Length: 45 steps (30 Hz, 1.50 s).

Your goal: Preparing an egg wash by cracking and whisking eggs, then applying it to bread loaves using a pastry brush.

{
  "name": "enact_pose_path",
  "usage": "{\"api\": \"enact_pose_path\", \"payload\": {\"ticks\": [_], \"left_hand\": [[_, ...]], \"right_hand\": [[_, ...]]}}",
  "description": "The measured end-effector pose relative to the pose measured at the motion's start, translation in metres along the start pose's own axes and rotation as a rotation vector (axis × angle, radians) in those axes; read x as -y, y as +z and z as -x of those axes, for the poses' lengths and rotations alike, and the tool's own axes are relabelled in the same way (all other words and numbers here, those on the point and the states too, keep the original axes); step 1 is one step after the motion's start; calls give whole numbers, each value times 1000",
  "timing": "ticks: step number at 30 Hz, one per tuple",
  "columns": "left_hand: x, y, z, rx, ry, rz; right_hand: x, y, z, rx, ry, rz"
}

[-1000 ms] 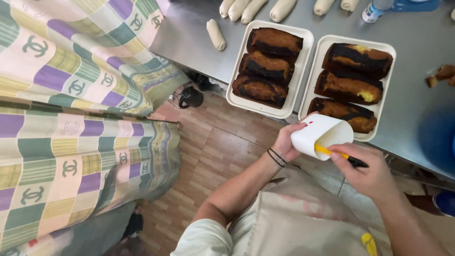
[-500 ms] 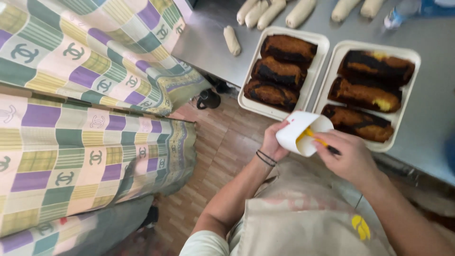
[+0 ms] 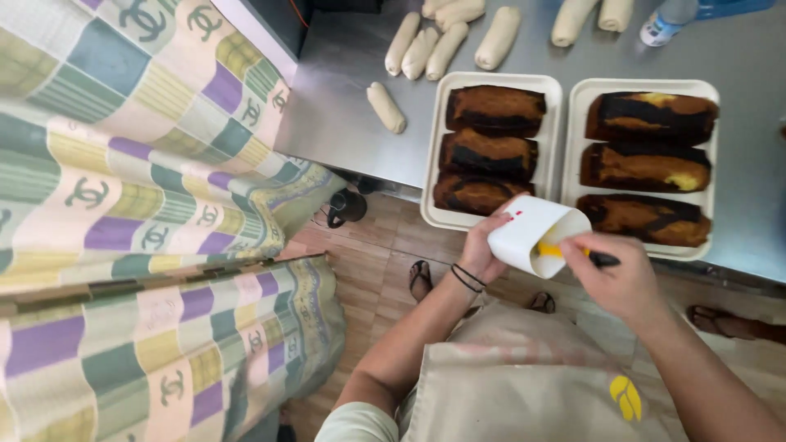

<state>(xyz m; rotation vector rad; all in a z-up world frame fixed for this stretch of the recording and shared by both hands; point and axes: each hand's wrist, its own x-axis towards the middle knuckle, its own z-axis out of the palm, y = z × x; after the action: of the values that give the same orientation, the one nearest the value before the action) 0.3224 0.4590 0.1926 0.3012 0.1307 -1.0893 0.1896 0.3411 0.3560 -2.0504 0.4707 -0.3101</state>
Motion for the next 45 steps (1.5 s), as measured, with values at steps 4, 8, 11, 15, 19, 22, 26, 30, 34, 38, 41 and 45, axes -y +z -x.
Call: {"api": "enact_pose_path", "payload": {"ticks": [4,8,11,15,19,22,26,30,34,38,41,45], "left_hand": [[-61,-15,12,85,-152,21],[-101,-46,6,-87,-259,-57],[-115,-58,3,-108,-292,-49],[-110,-82,-25,-199,-265,-7],[-139,-41,-25,-20,-272,-52],[-150,-27,-37,-119,-253,-134],[-172,-37,-84,18,-63,23],[-208,-37,-93,45,-108,97],[-256,-45,-101,134,-155,171],[-305,-73,-105,-11,-200,191],[-338,-100,-98,-147,-227,168],[-371,-112,-96,-164,-290,102]], "right_hand": [[18,53,-18,-56,60,51],[31,90,-33,-67,136,78],[38,105,-35,-198,293,54],[8,119,-45,-135,310,8],[39,109,-76,-268,536,-151],[17,107,-90,-208,483,-223],[-29,79,-128,-592,691,-714],[-16,70,-126,-522,612,-1018],[-57,97,-131,-715,651,-922],[-106,128,-147,-724,915,-321],[-132,119,-136,-678,770,180],[-34,169,-192,25,477,873]]}}
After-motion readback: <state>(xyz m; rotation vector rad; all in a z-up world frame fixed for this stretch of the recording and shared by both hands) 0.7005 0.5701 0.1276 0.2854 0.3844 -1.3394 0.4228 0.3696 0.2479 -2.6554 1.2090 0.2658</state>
